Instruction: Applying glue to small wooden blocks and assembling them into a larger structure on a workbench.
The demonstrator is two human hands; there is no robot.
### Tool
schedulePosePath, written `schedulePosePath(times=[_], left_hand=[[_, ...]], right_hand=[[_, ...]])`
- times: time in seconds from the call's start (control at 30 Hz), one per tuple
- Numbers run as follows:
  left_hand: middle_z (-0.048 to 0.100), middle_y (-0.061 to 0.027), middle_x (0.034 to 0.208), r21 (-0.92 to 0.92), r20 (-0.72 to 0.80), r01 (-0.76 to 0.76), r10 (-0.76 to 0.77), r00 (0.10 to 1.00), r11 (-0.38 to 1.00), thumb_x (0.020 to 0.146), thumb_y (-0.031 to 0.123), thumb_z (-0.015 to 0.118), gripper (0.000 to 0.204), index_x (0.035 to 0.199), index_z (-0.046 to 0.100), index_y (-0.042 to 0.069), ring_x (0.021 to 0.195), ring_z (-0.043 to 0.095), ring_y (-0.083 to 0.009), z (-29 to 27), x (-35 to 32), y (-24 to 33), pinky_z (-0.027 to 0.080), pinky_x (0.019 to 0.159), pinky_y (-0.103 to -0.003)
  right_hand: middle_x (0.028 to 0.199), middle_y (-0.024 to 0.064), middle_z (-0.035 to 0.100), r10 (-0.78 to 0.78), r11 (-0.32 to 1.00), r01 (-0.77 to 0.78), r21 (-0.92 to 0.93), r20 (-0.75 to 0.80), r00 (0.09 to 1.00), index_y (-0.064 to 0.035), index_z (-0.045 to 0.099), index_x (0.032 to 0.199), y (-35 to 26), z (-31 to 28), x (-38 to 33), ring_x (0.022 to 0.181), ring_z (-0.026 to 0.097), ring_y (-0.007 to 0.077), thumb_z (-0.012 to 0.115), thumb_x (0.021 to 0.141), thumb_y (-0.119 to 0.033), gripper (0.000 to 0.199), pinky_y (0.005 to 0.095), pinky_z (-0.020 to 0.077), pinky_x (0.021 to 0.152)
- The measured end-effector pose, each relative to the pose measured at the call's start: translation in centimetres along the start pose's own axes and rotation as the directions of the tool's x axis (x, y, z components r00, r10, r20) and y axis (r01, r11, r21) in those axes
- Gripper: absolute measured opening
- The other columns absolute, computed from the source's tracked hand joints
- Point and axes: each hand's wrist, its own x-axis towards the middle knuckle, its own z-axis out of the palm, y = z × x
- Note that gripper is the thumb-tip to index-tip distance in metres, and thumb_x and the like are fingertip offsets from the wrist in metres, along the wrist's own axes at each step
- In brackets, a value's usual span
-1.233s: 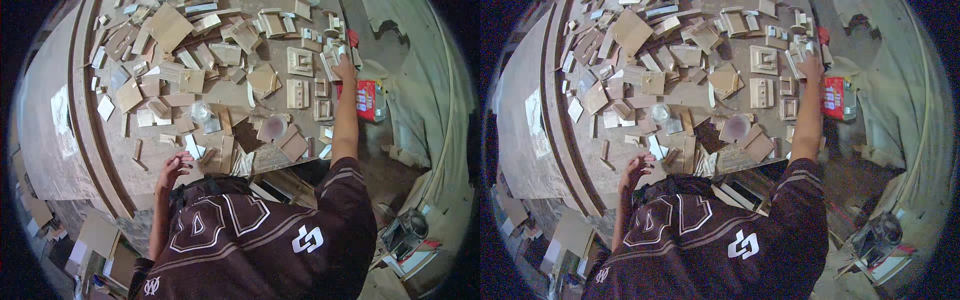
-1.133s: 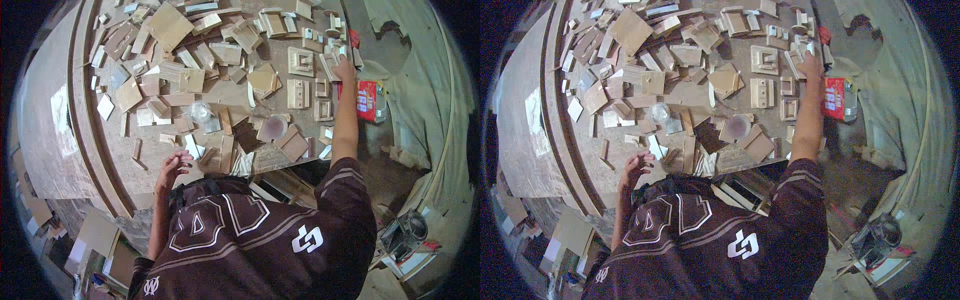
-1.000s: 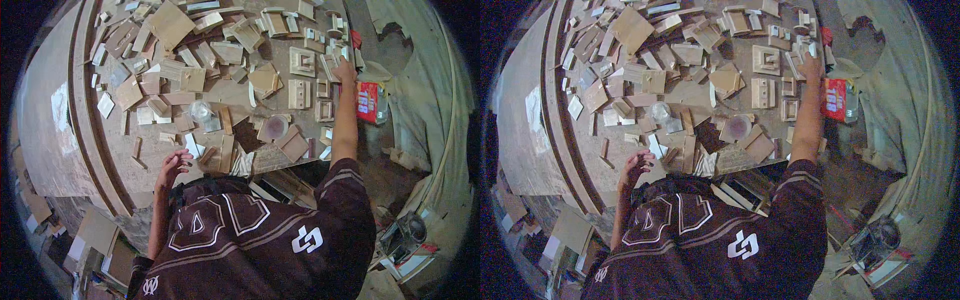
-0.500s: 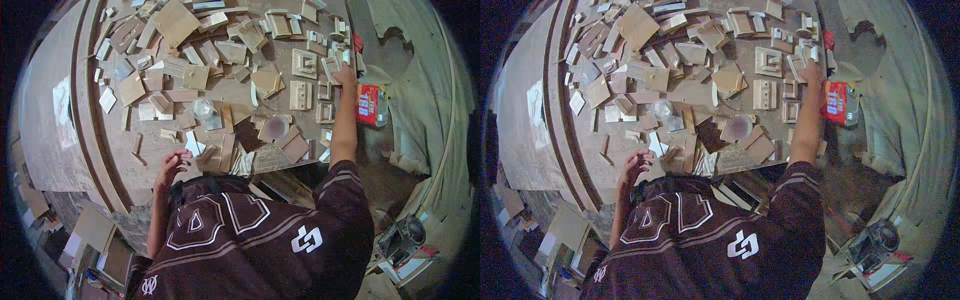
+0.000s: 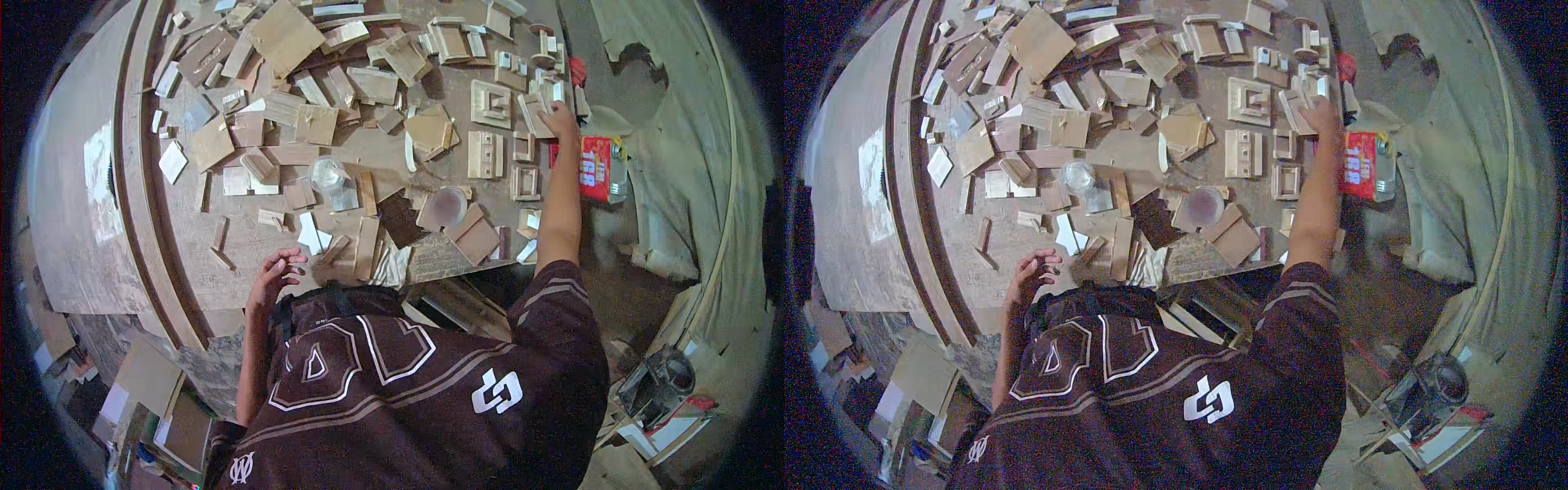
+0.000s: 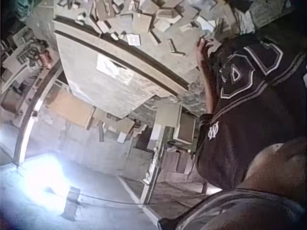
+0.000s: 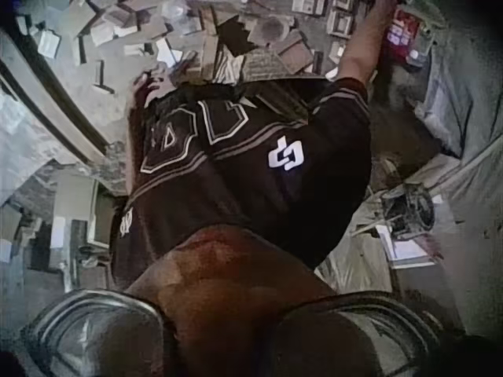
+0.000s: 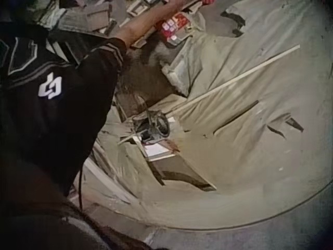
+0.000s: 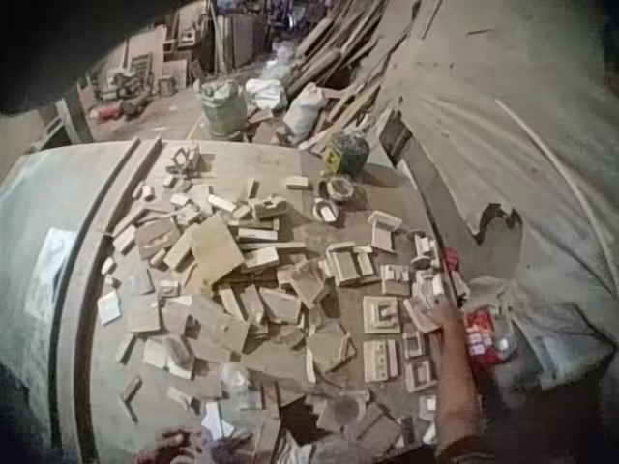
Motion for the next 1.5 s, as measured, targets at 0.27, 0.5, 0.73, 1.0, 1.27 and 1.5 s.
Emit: schedulePosePath(times=[0.27,0.5,0.73,1.0,1.27,1.5], left_hand=[[0.067,-0.0072,0.118,0.031,-0.023,0.011,-0.010,1.000,0.999,0.092,0.044,0.062,0.054,0.130,0.057,0.005,0.093,0.064,-0.0146,0.4,0.5,-0.2,0.053,0.077,-0.030],[0.067,-0.0073,0.118,0.032,-0.042,0.004,-0.003,0.999,0.999,0.093,0.042,0.061,0.051,0.129,0.057,0.005,0.092,0.065,-0.0140,0.2,0.6,-0.3,0.053,0.076,-0.029],[0.068,-0.0072,0.117,0.027,-0.048,0.006,-0.005,0.999,1.000,0.094,0.040,0.061,0.050,0.129,0.057,0.005,0.092,0.065,-0.0141,0.3,0.7,0.1,0.053,0.075,-0.028],[0.068,-0.0069,0.116,0.025,-0.057,0.013,-0.012,0.998,1.000,0.094,0.041,0.061,0.051,0.130,0.057,0.005,0.092,0.064,-0.0140,0.4,0.9,-0.1,0.052,0.076,-0.028],[0.067,-0.0065,0.117,0.033,-0.048,0.018,-0.016,0.999,0.999,0.093,0.041,0.061,0.050,0.129,0.057,0.006,0.092,0.064,-0.0135,0.6,0.8,0.3,0.052,0.075,-0.027],[0.068,-0.0059,0.118,0.030,-0.062,0.012,-0.010,0.998,0.999,0.093,0.040,0.062,0.049,0.128,0.058,0.006,0.091,0.063,-0.0112,-0.2,0.8,0.1,0.052,0.075,-0.026]], right_hand=[[0.115,0.0206,0.068,-0.029,0.999,0.029,0.015,-0.002,1.000,-0.0078,0.065,0.121,1.8,1.6,0.8,0.106,0.065,0.0366,0.078,0.072,-0.045,0.063,0.0432,0.0506,0.093],[0.124,0.0233,0.064,-0.027,0.985,0.012,-0.173,-0.085,0.996,-0.0082,0.058,0.133,1.0,2.7,0.7,0.115,0.062,0.0377,0.077,0.070,-0.053,0.080,0.0455,0.0487,0.097],[0.139,0.0253,0.053,0.079,0.993,-0.079,-0.090,-0.006,0.997,-0.0026,0.048,0.142,-1.9,0.2,-1.2,0.128,0.052,0.0391,0.081,0.067,-0.048,0.094,0.0440,0.0422,0.107],[0.119,0.0209,0.066,-0.006,0.981,-0.023,-0.191,-0.149,0.989,-0.0120,0.060,0.127,-0.7,2.7,-0.3,0.112,0.062,0.0395,0.071,0.072,-0.035,0.061,0.0488,0.0501,0.094],[0.116,0.0216,0.067,0.021,0.979,-0.065,-0.192,-0.226,0.974,-0.0103,0.061,0.119,-1.0,3.4,-0.8,0.110,0.062,0.0409,0.068,0.072,-0.029,0.052,0.0497,0.0501,0.092],[0.124,0.0208,0.064,0.141,0.972,-0.162,-0.171,-0.132,0.981,-0.0127,0.055,0.133,-2.6,1.6,-1.7,0.115,0.061,0.0401,0.076,0.071,-0.052,0.076,0.0497,0.0483,0.095]])
